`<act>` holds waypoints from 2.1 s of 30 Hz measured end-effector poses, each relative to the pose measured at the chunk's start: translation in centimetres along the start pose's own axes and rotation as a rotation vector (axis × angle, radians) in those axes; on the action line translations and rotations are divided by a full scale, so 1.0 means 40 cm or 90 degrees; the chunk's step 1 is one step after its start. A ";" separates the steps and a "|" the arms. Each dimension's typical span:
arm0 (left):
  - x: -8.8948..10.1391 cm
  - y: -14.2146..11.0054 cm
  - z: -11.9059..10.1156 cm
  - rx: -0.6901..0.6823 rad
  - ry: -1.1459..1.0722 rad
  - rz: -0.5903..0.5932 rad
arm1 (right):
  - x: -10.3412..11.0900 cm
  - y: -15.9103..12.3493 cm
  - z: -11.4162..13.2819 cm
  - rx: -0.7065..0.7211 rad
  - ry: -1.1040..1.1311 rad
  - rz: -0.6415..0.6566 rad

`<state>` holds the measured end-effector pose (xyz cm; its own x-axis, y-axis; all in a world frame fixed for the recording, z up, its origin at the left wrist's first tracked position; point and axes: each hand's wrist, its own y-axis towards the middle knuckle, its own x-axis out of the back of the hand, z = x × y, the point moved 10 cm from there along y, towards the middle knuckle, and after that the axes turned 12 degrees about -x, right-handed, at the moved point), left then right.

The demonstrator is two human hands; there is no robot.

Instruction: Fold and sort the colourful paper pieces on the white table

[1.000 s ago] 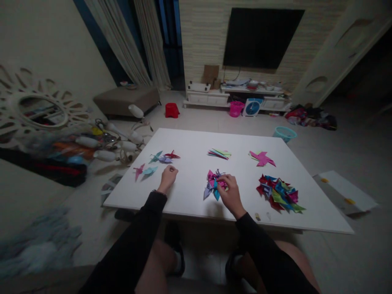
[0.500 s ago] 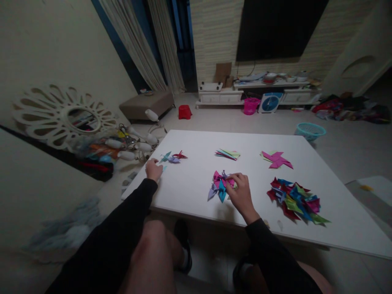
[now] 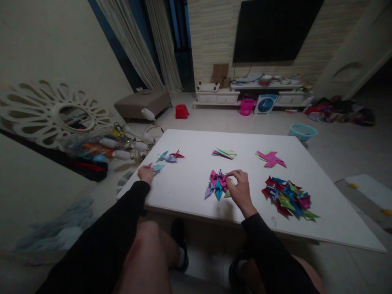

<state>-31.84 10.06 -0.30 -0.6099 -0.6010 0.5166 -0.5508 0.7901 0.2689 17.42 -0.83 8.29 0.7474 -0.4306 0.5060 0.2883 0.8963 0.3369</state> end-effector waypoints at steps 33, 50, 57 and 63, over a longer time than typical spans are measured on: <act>-0.255 -0.498 -0.595 -0.677 -0.285 0.299 | -0.090 0.081 -0.124 -0.183 0.064 0.063; -0.254 -0.519 -0.586 -0.648 -0.322 0.367 | -0.073 0.060 -0.121 -0.158 0.049 0.028; -0.323 -0.446 -0.540 -0.498 -0.281 0.404 | -0.072 0.053 -0.076 -0.048 -0.071 0.076; -0.395 -0.489 -0.533 -0.528 -0.280 0.568 | -0.113 0.050 -0.062 -0.020 -0.080 0.143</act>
<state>0.74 6.66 3.60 -0.8036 0.3056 0.5108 0.5599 0.6793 0.4744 16.11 3.17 4.71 0.7149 -0.2286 0.6608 0.1438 0.9729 0.1809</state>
